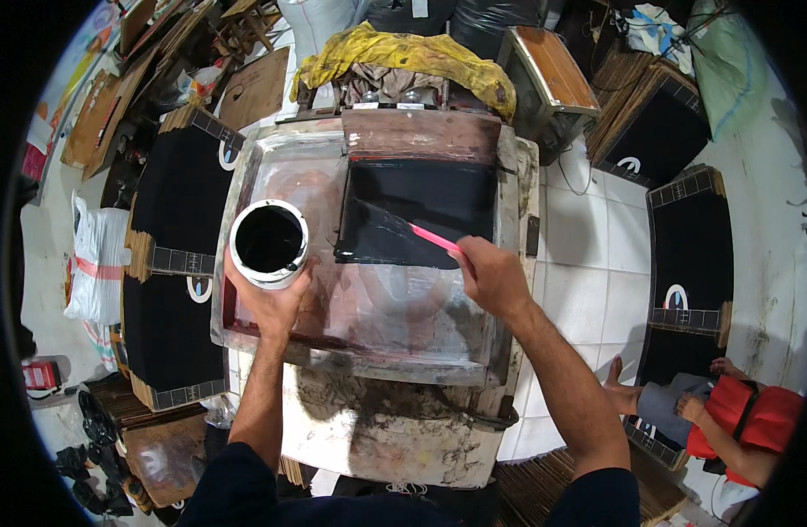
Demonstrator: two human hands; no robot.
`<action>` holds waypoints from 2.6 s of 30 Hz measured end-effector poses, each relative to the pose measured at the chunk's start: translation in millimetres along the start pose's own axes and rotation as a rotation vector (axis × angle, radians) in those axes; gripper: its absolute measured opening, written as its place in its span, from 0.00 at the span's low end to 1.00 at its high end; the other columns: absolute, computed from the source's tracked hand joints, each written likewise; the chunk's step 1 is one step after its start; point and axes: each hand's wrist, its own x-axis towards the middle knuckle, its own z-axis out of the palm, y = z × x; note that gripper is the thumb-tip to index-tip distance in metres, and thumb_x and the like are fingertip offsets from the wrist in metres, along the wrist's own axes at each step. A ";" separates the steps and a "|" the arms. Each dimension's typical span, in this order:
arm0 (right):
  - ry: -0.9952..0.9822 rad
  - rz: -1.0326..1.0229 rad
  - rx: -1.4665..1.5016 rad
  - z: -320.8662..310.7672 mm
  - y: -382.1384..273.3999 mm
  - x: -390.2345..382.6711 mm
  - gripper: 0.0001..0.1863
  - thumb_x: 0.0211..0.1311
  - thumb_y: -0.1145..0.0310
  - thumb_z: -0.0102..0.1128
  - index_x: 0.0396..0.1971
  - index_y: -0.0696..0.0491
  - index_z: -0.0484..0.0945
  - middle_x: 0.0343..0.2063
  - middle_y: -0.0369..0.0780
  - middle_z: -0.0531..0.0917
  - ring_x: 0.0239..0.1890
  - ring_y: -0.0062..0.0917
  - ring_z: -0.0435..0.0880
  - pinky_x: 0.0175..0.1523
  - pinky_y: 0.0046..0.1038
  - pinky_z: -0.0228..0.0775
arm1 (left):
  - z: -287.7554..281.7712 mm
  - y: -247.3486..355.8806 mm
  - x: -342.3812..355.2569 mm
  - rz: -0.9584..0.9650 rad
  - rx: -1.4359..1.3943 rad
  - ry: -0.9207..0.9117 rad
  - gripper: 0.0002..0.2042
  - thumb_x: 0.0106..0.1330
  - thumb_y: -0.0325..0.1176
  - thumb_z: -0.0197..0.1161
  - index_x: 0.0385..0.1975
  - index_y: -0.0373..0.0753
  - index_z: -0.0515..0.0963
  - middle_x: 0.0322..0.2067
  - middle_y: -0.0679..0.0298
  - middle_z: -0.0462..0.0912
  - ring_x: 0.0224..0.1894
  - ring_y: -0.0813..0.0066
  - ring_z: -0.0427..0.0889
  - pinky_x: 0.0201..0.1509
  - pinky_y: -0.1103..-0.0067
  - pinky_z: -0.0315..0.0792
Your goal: The person performs screen printing on black skateboard decks. They place a deck under a screen, apply black ink with a squeegee, and lift the screen to reveal a white logo. The person repeats this process on multiple decks, occasionally re-inking the screen and stacking finished decks.
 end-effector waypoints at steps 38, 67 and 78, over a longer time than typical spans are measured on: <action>-0.231 -0.349 -0.182 -143.6 -82.0 69.6 0.08 0.66 0.68 0.66 0.37 0.56 0.83 0.20 0.44 0.80 0.19 0.35 0.78 0.27 0.32 0.69 | 65.3 75.1 12.0 0.408 0.183 -0.439 0.55 0.34 0.40 0.86 0.68 0.35 0.64 0.64 0.49 0.72 0.66 0.45 0.70 0.71 0.56 0.63; -0.311 0.387 0.505 178.2 311.8 -383.6 0.54 0.32 0.54 0.89 0.65 0.52 0.70 0.55 0.46 0.80 0.60 0.46 0.77 0.68 0.44 0.68 | -42.6 78.1 -349.6 -0.353 0.756 -0.289 0.31 0.79 0.47 0.48 0.70 0.26 0.58 0.69 0.39 0.61 0.70 0.43 0.62 0.75 0.55 0.57; -0.638 0.201 0.539 354.0 293.5 -402.7 0.49 0.38 0.75 0.76 0.68 0.55 0.66 0.63 0.48 0.74 0.68 0.47 0.69 0.74 0.40 0.62 | -101.8 87.2 -353.2 0.521 1.348 -0.835 0.44 0.76 0.61 0.44 0.77 0.28 0.45 0.76 0.39 0.50 0.77 0.42 0.52 0.78 0.53 0.52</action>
